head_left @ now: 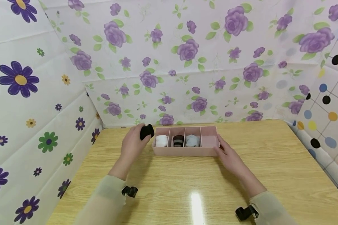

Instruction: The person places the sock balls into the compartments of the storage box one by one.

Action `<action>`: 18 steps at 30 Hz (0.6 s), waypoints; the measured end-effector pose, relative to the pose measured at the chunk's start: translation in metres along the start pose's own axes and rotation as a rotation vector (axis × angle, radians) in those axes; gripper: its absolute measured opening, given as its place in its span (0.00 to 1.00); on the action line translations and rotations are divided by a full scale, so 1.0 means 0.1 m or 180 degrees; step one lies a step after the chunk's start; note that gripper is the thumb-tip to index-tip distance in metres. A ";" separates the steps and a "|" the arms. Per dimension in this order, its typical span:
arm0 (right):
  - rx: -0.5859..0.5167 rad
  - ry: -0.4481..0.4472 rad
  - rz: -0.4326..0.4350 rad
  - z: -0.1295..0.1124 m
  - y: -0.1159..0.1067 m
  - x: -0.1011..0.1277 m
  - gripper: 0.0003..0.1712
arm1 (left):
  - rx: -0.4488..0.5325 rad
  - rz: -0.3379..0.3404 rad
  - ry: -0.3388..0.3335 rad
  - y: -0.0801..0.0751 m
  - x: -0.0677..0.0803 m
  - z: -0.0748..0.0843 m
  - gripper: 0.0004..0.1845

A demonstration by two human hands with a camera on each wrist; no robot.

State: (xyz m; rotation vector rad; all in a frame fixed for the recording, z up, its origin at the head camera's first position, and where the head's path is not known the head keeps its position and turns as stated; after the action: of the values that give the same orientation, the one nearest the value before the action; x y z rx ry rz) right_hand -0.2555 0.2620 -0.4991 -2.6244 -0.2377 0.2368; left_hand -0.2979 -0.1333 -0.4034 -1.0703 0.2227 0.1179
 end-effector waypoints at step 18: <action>-0.0106 0.0051 -0.0085 -0.07 -0.02 0.01 0.40 | 0.0281 -0.0065 0.0252 0.26 -0.13 0.73 0.31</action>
State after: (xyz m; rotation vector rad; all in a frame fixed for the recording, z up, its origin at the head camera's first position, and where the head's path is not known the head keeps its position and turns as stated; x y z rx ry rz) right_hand -0.2536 0.2603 -0.4919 -2.6533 -0.2732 0.2046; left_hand -0.3068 -0.0562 -0.3891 -0.9901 0.2859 0.0468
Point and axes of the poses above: each hand's wrist, its own x-axis away from the middle knuckle, its own y-axis out of the palm, z = x × y, the point moved 3 cm from there along -x, towards the middle knuckle, and after that the axes turned 5 degrees about -y, right-handed, at the moved point
